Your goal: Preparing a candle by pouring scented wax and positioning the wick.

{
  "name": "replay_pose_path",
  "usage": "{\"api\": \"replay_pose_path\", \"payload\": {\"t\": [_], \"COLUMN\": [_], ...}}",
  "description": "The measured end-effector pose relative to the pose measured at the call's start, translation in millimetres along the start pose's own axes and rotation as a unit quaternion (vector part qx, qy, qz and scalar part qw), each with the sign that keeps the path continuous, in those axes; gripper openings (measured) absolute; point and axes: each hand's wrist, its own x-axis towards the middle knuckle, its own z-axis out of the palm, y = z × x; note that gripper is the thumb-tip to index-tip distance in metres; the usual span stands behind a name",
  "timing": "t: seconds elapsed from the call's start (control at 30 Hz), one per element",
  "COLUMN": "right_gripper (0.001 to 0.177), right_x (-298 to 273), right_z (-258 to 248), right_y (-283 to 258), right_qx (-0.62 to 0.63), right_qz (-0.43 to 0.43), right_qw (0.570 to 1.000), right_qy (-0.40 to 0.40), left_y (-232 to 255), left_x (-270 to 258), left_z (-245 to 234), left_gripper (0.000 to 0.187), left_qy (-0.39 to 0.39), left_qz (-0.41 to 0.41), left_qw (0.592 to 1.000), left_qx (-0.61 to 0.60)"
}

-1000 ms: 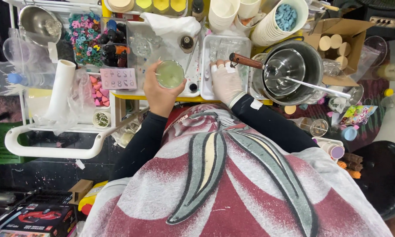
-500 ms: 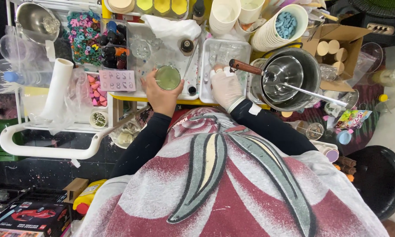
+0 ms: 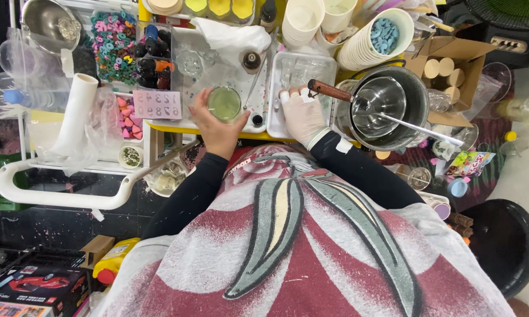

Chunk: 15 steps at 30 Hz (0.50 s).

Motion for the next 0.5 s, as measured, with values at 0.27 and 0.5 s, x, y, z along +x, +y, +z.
{"api": "replay_pose_path", "payload": {"t": [0.27, 0.5], "right_gripper": [0.033, 0.027], "right_x": [-4, -14], "right_z": [9, 14], "right_y": [8, 10], "right_qx": [0.014, 0.043], "right_qz": [-0.034, -0.026], "right_qw": [0.999, 0.998], "right_qy": [0.023, 0.033], "left_y": [-6, -10], "left_x": [3, 3], "left_z": [-34, -34], "left_gripper": [0.109, 0.106], "left_qy": [-0.094, -0.086], "left_qz": [0.077, 0.064], "left_qw": [0.973, 0.985], "left_qx": [-0.196, -0.133]}}
